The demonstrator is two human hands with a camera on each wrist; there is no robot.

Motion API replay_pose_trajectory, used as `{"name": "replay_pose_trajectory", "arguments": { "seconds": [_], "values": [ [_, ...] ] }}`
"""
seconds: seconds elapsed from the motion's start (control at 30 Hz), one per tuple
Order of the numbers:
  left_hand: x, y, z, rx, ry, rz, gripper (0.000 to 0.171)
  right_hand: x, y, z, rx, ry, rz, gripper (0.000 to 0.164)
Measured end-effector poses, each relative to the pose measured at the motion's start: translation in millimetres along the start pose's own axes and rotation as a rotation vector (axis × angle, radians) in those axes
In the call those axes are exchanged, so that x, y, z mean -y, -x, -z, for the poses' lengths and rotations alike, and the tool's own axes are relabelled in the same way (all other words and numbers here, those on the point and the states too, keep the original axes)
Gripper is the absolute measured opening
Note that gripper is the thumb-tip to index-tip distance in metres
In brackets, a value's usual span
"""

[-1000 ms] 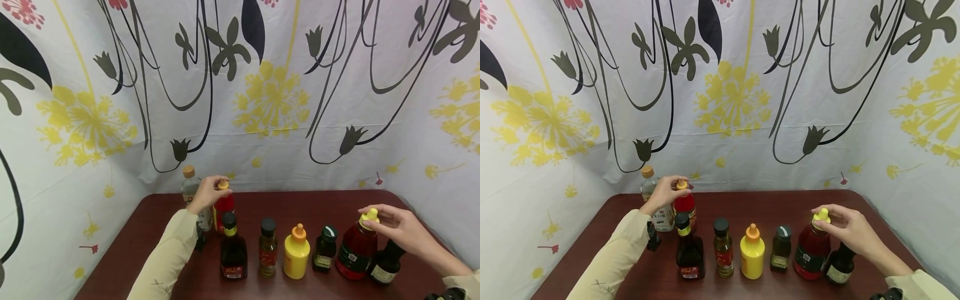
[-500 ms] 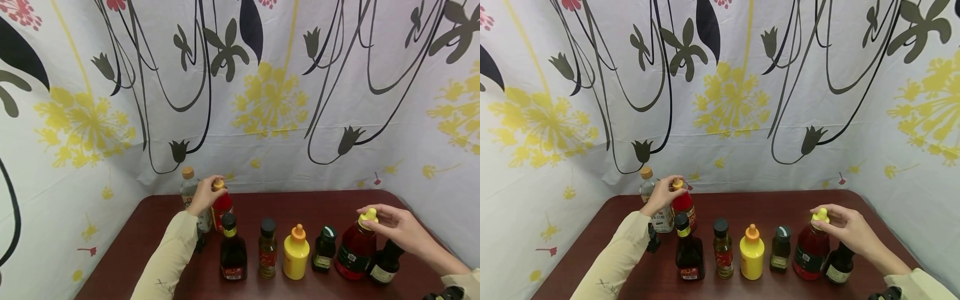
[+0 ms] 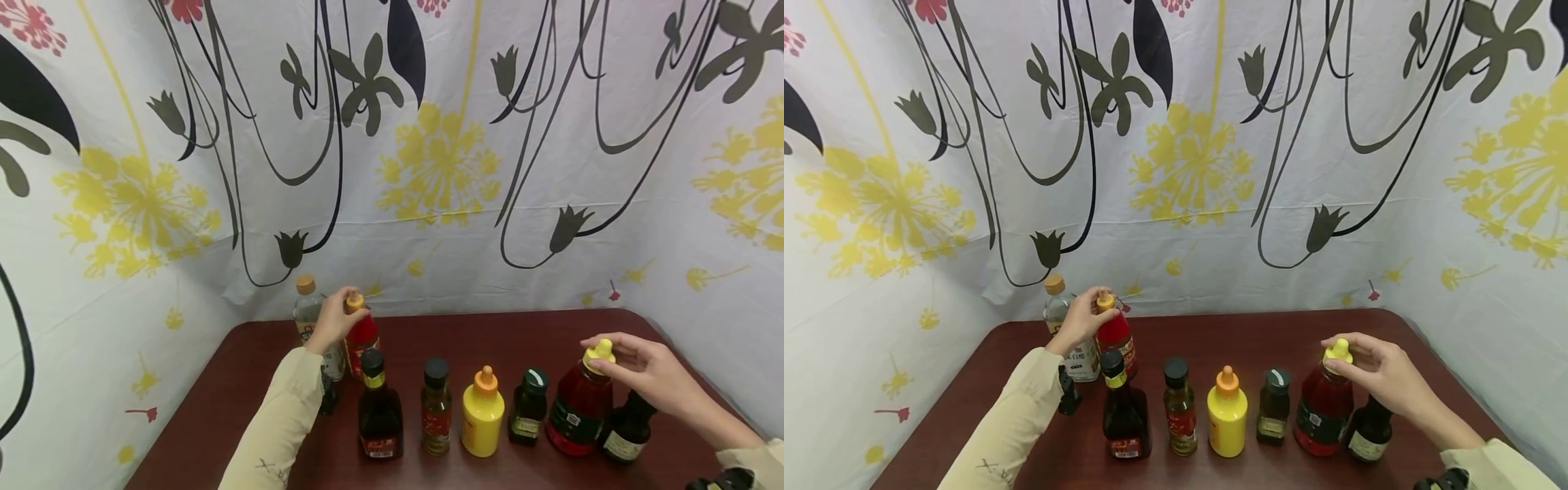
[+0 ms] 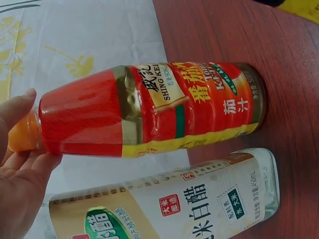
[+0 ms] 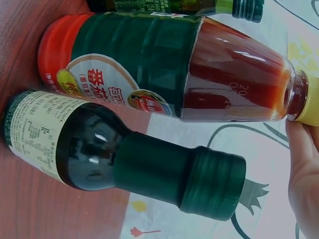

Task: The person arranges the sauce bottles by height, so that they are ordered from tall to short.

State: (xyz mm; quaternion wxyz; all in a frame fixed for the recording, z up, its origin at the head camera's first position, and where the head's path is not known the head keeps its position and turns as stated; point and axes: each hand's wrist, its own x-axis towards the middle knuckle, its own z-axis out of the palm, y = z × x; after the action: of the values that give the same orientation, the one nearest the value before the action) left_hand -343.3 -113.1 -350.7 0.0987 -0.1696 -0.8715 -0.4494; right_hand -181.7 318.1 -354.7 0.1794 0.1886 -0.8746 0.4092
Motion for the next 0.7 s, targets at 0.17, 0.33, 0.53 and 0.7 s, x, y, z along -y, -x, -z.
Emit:
{"name": "replay_pose_trajectory", "arguments": {
  "seconds": [0.17,0.33,0.53,0.7],
  "values": [
    [4.0,3.2,-2.3,0.017,0.028,0.002,0.033,2.0,3.0,0.7,0.004,0.008,0.013,0.028],
    [4.0,6.9,-2.3,0.016,0.056,0.002,0.033,1.8,5.1,1.8,0.026,0.003,0.011,0.031],
    [-1.5,7.1,2.3,0.035,0.083,0.024,0.039,1.6,6.2,5.7,0.064,0.021,0.007,0.036],
    [-2.2,4.0,4.3,0.035,0.082,0.037,0.042,1.9,6.3,8.2,0.071,0.036,-0.003,0.038]
  ]
}}
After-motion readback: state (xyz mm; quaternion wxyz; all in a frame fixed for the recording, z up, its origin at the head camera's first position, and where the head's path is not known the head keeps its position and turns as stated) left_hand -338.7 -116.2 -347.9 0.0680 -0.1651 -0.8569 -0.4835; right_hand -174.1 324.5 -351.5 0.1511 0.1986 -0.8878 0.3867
